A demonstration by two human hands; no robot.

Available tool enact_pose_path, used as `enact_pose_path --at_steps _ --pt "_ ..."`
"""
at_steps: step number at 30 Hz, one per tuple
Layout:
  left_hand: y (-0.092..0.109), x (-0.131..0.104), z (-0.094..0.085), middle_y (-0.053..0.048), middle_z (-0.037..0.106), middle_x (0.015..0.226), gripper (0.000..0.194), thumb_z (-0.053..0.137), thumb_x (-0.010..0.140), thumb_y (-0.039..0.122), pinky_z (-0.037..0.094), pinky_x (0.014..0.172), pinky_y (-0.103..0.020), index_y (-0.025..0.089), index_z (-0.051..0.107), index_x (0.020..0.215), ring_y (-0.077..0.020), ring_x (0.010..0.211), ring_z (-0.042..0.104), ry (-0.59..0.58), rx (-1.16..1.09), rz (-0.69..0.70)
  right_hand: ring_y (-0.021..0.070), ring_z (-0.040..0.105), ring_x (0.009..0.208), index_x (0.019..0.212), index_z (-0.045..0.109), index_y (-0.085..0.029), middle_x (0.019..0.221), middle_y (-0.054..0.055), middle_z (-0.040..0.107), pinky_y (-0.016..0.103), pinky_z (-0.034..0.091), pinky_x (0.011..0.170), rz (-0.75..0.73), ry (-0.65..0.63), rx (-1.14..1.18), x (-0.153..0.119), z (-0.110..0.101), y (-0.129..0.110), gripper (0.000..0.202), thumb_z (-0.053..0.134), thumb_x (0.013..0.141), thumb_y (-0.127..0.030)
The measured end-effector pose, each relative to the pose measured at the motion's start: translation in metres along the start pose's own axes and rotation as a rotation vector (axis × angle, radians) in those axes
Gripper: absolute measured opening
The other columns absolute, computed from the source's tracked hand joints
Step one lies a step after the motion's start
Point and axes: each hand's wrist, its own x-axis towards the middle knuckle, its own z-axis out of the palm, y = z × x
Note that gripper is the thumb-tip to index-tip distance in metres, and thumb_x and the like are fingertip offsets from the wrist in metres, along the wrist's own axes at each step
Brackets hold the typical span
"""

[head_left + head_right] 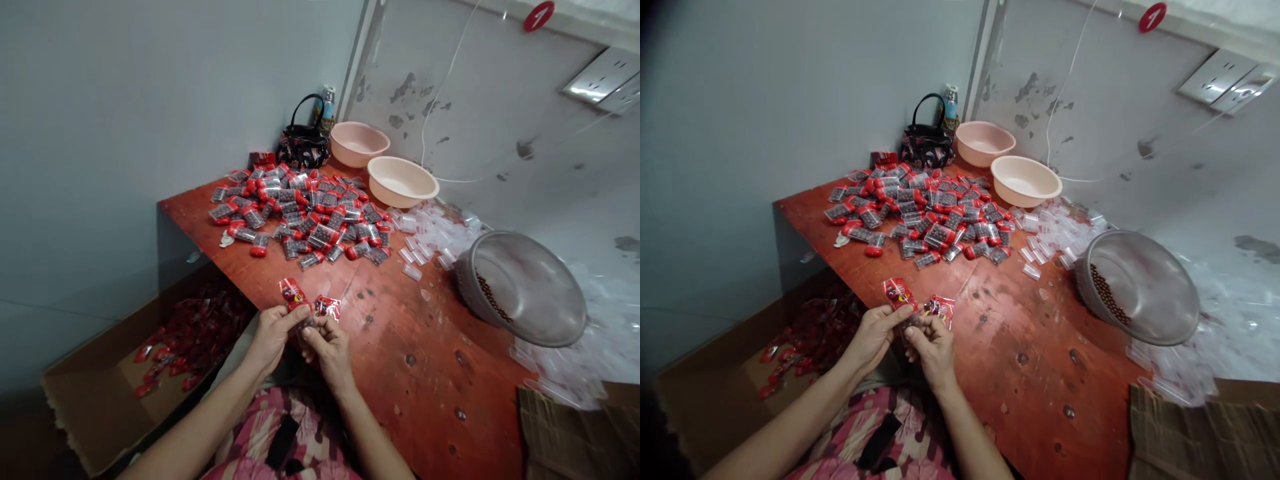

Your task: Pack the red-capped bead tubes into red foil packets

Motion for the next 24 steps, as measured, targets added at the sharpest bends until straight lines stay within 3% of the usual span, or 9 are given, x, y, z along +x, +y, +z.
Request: enact_pose_path --at_steps 3,5,8,10,12,15,18,21,24 --pt "0.002 0.0 -0.002 -0.005 0.066 0.061 0.016 0.071 0.064 0.026 0.046 0.056 -0.027 0.01 0.067 0.063 -0.0149 0.054 0.058 -0.03 -0.027 0.004 0.0063 0.046 0.041 0.081 0.057 -0.017 0.054 -0.005 0.054 0.016 0.038 0.038 -0.053 0.01 -0.09 0.0 -0.001 -0.004 0.019 0.064 0.074 -0.032" --pt "0.006 -0.002 -0.005 -0.008 0.068 0.07 0.018 0.069 0.066 0.025 0.046 0.058 -0.028 0.01 0.069 0.075 -0.0172 0.06 0.06 -0.134 -0.04 -0.029 0.0067 0.047 0.042 0.082 0.058 -0.017 0.053 -0.005 0.054 0.017 0.04 0.039 -0.07 0.003 -0.085 0.0 -0.003 -0.005 0.018 0.065 0.073 -0.031" --pt "0.013 -0.005 -0.011 -0.011 0.069 0.079 0.027 0.066 0.068 0.026 0.047 0.056 -0.032 0.011 0.069 0.09 -0.0203 0.06 0.061 -0.31 -0.032 -0.095 0.0063 0.046 0.035 0.077 0.056 -0.016 0.052 -0.004 0.056 0.016 0.036 0.033 0.011 -0.114 0.054 0.0 -0.004 -0.002 0.021 0.066 0.071 -0.034" --pt "0.015 -0.005 -0.015 -0.012 0.069 0.081 0.03 0.066 0.068 0.028 0.047 0.056 -0.033 0.011 0.068 0.093 -0.0205 0.058 0.061 -0.368 -0.011 -0.121 0.0062 0.046 0.032 0.074 0.055 -0.015 0.053 -0.003 0.058 0.015 0.034 0.03 0.054 -0.161 0.13 -0.001 -0.003 0.0 0.023 0.066 0.07 -0.035" --pt "0.014 -0.004 -0.016 -0.01 0.069 0.076 0.028 0.067 0.068 0.029 0.047 0.054 -0.032 0.011 0.069 0.089 -0.0192 0.055 0.06 -0.346 0.025 -0.127 0.0061 0.047 0.034 0.075 0.055 -0.015 0.054 -0.003 0.058 0.015 0.035 0.031 0.024 -0.092 0.103 -0.002 0.0 -0.001 0.022 0.066 0.07 -0.034" --pt "0.005 -0.002 -0.012 -0.005 0.066 0.063 0.018 0.068 0.067 0.029 0.044 0.051 -0.026 0.012 0.068 0.072 -0.0149 0.052 0.057 -0.166 0.07 -0.031 0.006 0.048 0.039 0.081 0.058 -0.016 0.052 -0.005 0.055 0.015 0.038 0.036 -0.064 0.071 -0.028 -0.004 0.003 -0.003 0.02 0.066 0.072 -0.032" --pt "-0.006 -0.004 -0.008 -0.001 0.063 0.059 0.018 0.07 0.065 0.031 0.043 0.048 -0.024 0.013 0.066 0.066 -0.0132 0.049 0.056 -0.007 0.134 0.071 0.006 0.046 0.037 0.079 0.057 -0.016 0.05 -0.005 0.055 0.015 0.037 0.035 -0.036 0.081 -0.007 -0.002 0.003 -0.001 0.022 0.066 0.071 -0.034" --pt "-0.01 -0.009 -0.007 -0.001 0.062 0.055 0.021 0.069 0.066 0.034 0.042 0.045 -0.025 0.013 0.064 0.066 -0.0144 0.045 0.055 -0.017 0.221 0.047 0.005 0.043 0.031 0.072 0.052 -0.016 0.049 -0.005 0.056 0.014 0.032 0.029 0.05 0.013 0.178 -0.001 0.0 0.005 0.026 0.068 0.068 -0.036" --pt "-0.007 -0.014 -0.004 -0.001 0.059 0.05 0.023 0.066 0.068 0.035 0.043 0.044 -0.027 0.012 0.062 0.065 -0.0145 0.041 0.054 -0.107 0.193 -0.023 0.004 0.04 0.028 0.07 0.05 -0.016 0.048 -0.005 0.054 0.012 0.027 0.026 0.081 0.005 0.277 -0.002 -0.002 0.008 0.028 0.068 0.067 -0.037"
